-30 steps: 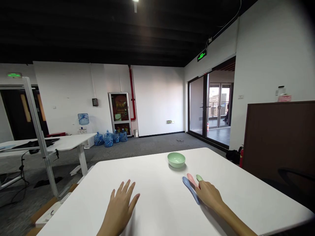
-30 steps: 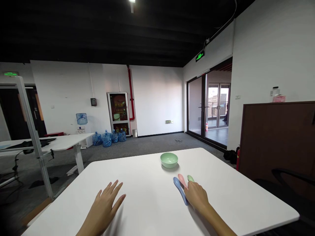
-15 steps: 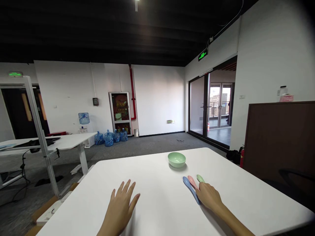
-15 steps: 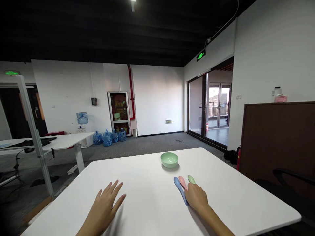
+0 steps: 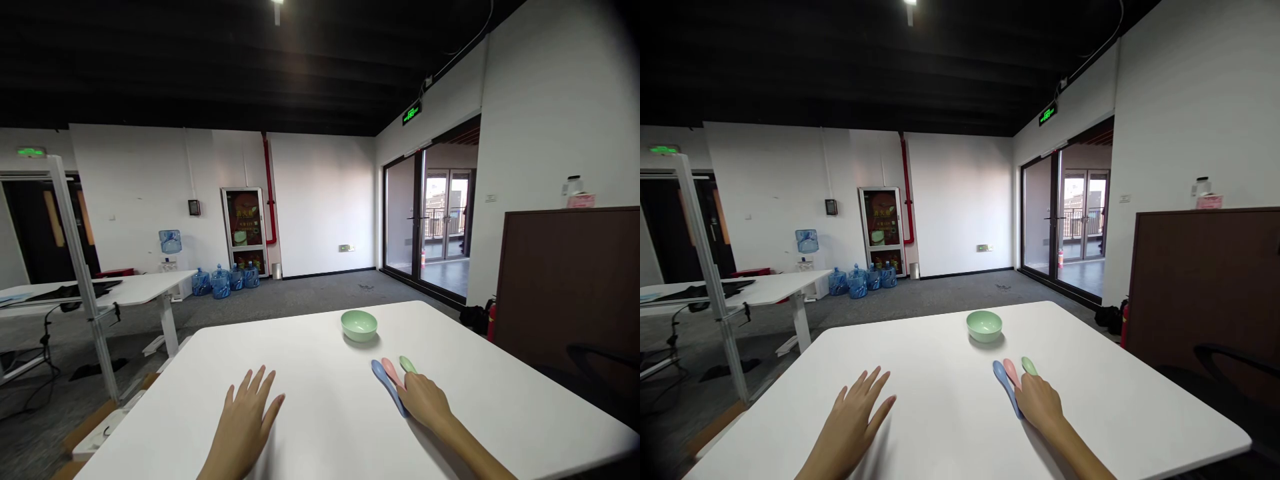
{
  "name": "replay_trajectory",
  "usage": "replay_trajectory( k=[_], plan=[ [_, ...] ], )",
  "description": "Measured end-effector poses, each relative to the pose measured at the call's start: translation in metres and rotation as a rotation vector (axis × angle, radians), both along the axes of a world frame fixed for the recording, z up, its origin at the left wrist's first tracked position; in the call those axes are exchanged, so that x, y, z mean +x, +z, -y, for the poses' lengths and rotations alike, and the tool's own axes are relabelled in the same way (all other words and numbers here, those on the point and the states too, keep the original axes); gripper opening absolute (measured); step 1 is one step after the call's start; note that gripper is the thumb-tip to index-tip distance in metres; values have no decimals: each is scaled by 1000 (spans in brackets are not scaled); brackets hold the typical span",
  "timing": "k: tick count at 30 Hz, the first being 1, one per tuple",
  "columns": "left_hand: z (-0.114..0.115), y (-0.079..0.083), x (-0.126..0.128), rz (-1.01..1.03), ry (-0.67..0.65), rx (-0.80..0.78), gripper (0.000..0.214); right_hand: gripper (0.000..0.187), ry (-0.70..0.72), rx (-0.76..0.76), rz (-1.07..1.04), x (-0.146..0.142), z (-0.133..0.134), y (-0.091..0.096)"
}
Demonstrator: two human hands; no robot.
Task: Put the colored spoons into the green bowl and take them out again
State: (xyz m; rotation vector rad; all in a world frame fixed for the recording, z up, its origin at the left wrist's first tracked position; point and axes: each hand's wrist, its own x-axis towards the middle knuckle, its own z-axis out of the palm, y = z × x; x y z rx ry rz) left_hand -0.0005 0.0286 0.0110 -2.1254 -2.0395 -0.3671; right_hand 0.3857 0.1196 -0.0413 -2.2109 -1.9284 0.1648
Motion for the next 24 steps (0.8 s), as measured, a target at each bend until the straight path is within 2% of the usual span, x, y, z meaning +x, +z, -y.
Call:
replay_trajectory(
  k=[6,10,12,14,18,24],
  plan=[
    [-2,-1,0,-13,-5,5,57,43,-4,-3,-26,2,-1,1],
    [-2,1,1,-13,0,-3,57,68,-7,34,-53,-2,2,9],
    [-1,0,1,-15,1,-4,57,73,3,85,-40,-5,4,13],
    [-1,0,1,-18,0,-3,56,68,23,126,-14,-10,4,15],
    [-1,0,2,-19,-2,1,56,33,94,83,36,-18,-2,12],
    [0,5,3,-25,-5,-2,56,52,136,20,82,-26,-12,-1]
  ],
)
